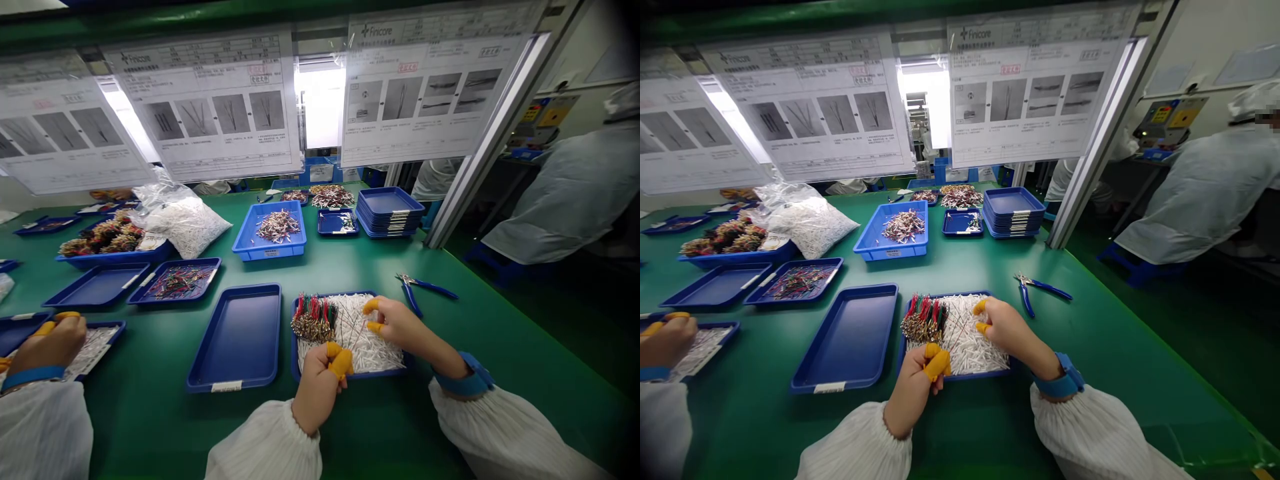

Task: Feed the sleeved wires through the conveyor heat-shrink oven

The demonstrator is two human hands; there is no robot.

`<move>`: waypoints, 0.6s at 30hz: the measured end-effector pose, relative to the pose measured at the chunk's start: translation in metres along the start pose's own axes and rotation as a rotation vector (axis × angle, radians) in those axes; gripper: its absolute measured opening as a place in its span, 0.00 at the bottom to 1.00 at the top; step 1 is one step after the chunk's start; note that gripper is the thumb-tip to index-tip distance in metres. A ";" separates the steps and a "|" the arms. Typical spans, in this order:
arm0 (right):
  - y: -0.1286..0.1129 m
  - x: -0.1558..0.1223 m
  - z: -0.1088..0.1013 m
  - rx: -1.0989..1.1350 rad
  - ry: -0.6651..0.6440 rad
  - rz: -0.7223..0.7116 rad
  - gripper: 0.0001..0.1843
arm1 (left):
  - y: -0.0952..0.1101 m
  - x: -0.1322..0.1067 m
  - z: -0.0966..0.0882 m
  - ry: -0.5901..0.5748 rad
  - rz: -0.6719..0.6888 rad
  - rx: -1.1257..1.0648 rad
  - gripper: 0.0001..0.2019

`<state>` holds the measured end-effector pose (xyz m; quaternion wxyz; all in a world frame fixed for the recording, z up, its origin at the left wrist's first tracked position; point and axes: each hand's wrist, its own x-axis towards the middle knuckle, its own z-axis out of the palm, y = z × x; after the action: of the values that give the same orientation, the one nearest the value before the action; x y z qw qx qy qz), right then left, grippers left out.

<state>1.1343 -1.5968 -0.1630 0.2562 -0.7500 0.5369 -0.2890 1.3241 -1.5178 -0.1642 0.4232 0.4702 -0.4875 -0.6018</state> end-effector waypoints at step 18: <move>-0.008 0.004 0.006 0.524 -0.022 0.094 0.16 | -0.006 0.003 0.000 0.019 0.011 -0.087 0.15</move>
<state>1.1450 -1.5977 -0.1606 0.4606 -0.6355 0.4753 -0.3976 1.3237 -1.5198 -0.1705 0.4510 0.4544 -0.4596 -0.6155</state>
